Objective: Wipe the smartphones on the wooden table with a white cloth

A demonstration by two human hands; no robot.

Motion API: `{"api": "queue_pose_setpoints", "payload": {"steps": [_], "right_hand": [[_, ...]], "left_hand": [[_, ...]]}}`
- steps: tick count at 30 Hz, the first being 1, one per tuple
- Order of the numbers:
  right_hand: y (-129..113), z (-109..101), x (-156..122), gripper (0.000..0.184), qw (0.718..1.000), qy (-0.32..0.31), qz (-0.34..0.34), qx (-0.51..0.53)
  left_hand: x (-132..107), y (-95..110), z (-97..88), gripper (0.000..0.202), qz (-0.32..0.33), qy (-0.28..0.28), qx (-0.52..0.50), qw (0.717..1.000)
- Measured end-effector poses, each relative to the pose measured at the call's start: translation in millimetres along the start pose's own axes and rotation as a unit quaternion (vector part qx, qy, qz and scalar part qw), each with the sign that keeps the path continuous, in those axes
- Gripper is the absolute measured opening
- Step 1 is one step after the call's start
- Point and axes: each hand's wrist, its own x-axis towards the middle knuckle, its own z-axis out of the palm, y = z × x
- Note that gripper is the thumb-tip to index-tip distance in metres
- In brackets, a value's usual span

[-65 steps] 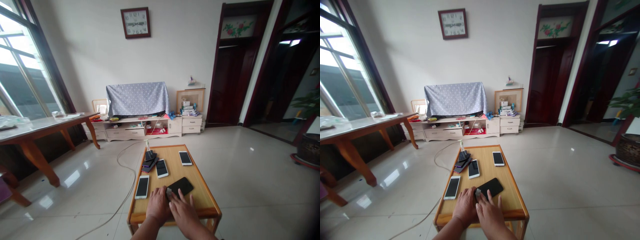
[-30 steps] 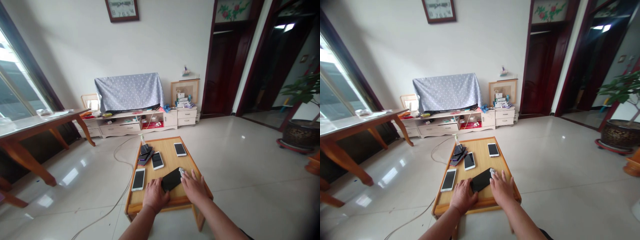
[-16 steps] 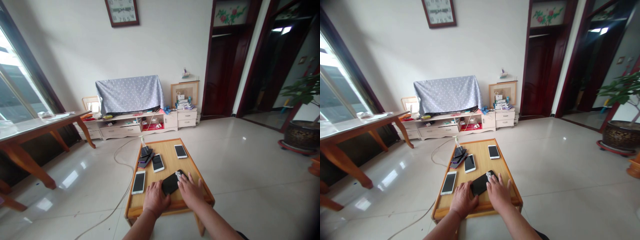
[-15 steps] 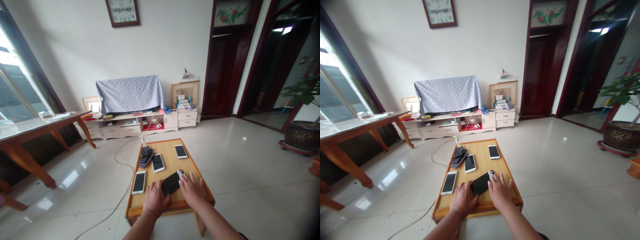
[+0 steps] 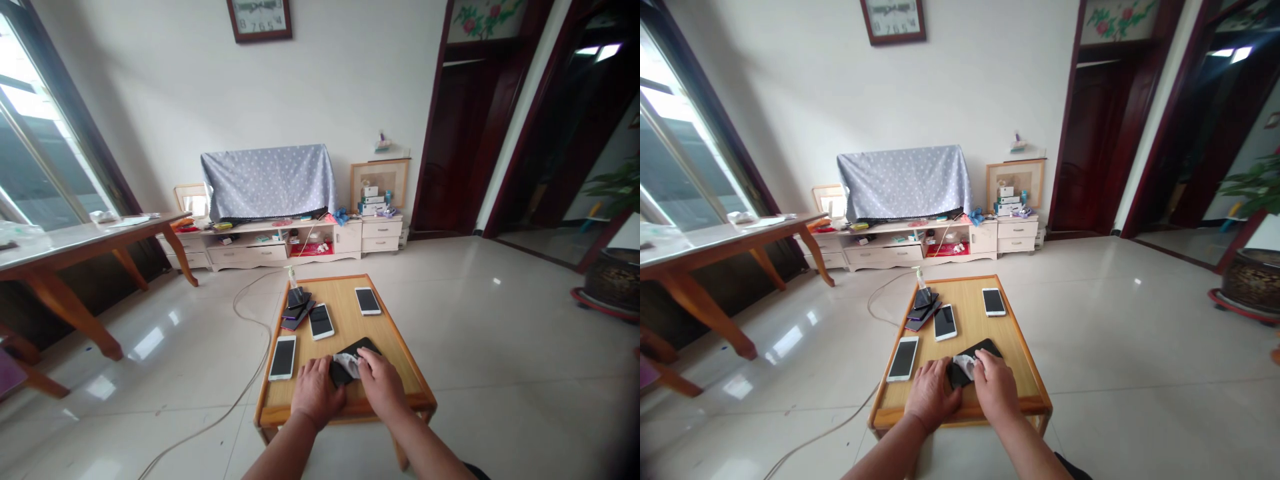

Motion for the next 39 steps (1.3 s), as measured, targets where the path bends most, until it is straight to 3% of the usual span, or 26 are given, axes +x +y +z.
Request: {"api": "queue_pose_setpoints", "payload": {"steps": [8,15,20,24,29,31,36,39], "right_hand": [[-17,12,-2,0.019,0.999,-0.009,0.014,-0.037],[-2,0,16,0.038,0.996,-0.029,0.087,-0.003],[15,-10,24,0.048,0.992,0.008,0.120,-0.021],[4,-3,13,0.051,0.998,-0.014,0.054,-0.028],[-25,12,-23,0.064,0.981,-0.157,-0.082,-0.084],[-28,11,-27,0.067,0.972,-0.189,-0.105,-0.093],[-8,0,-2,0.073,0.972,-0.184,-0.032,-0.142],[0,5,9,0.078,0.973,-0.162,0.017,-0.162]], "left_hand": [[-2,1,-5.1,0.049,-0.003,-0.009,-0.001,1.000],[-2,0,-5.5,0.047,-0.008,-0.012,0.000,1.000],[-1,-1,-4.9,0.046,-0.004,-0.012,-0.008,1.000],[0,-1,-3.2,0.049,-0.003,-0.011,-0.007,1.000],[0,-1,-2.3,0.057,-0.016,-0.023,-0.016,0.999],[1,-1,-2.8,0.058,-0.020,-0.035,-0.016,0.999],[1,0,-2.8,0.056,-0.020,-0.020,-0.009,1.000],[1,-1,-1.4,0.058,-0.023,-0.022,0.005,0.999]]}}
